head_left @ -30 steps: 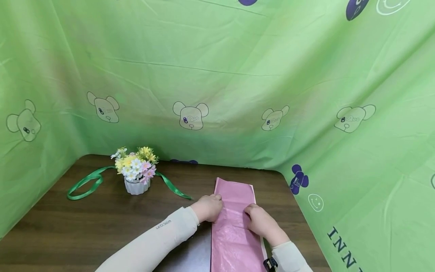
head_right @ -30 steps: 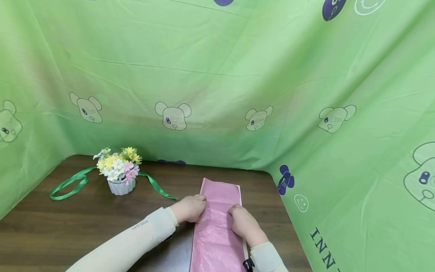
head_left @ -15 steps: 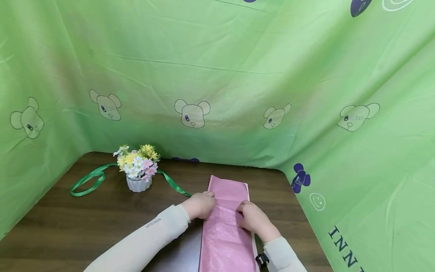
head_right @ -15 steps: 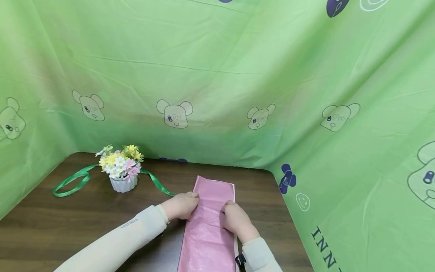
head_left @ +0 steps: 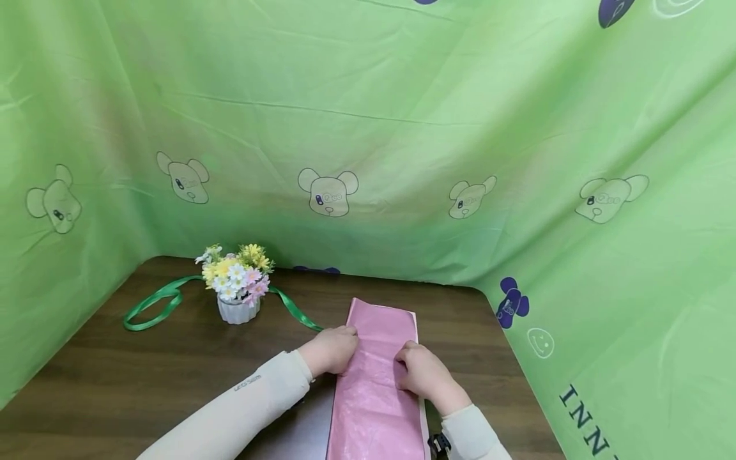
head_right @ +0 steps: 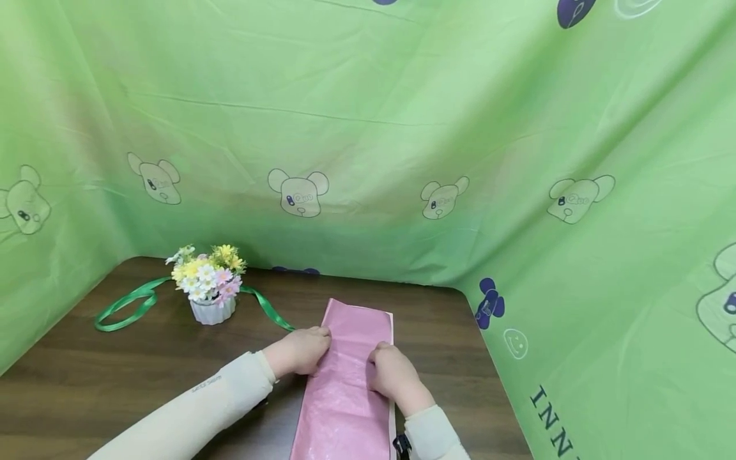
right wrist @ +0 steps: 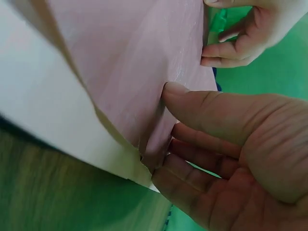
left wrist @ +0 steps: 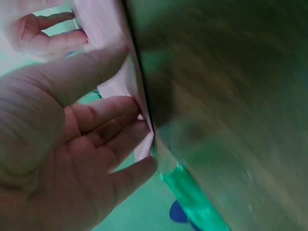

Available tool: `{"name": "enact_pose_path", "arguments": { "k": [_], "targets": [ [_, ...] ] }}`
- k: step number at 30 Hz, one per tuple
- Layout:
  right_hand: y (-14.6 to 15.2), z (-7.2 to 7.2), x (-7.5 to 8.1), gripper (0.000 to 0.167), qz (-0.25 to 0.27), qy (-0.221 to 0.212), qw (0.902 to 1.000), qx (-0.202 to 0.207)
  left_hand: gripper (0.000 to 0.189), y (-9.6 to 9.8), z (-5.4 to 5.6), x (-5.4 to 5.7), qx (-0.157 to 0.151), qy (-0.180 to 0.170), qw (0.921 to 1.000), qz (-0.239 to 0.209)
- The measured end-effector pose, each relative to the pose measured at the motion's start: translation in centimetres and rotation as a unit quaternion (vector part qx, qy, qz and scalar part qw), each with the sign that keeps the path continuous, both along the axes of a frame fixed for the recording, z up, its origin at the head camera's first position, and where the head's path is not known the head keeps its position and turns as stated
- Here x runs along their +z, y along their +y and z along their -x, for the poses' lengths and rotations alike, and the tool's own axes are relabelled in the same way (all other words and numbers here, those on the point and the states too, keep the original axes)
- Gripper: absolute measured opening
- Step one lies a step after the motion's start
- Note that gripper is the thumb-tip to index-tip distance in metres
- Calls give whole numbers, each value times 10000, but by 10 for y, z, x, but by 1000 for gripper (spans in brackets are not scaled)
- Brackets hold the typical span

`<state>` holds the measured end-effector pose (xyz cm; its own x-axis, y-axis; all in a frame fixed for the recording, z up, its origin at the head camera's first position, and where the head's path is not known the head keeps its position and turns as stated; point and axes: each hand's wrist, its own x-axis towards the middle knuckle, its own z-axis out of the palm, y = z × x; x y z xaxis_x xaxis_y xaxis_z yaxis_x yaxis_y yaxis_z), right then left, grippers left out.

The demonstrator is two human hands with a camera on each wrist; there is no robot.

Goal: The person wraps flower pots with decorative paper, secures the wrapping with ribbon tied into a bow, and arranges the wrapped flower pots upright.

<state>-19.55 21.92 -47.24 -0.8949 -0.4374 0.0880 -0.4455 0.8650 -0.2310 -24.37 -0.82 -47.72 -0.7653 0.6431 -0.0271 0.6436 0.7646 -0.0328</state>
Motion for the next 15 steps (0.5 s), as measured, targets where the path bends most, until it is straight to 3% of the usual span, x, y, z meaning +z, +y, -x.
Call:
{"name": "enact_pose_path", "arguments": {
  "k": [2, 7, 11, 15],
  "targets": [
    [1, 0, 2, 27, -10, 110, 9999, -68, 7, 5, -2, 2, -42, 262, 9995, -158],
    [1, -2, 2, 27, -14, 203, 9997, -158, 12, 22, -11, 5, -199, 787, 9966, -152],
    [0, -4, -1, 30, -28, 112, 9999, -94, 12, 33, -20, 1, -316, 745, 9967, -80],
    [-1, -2, -1, 34, 26, 88, 9999, -75, 10, 39, -23, 0, -173, 527, 9984, -137]
  ]
}}
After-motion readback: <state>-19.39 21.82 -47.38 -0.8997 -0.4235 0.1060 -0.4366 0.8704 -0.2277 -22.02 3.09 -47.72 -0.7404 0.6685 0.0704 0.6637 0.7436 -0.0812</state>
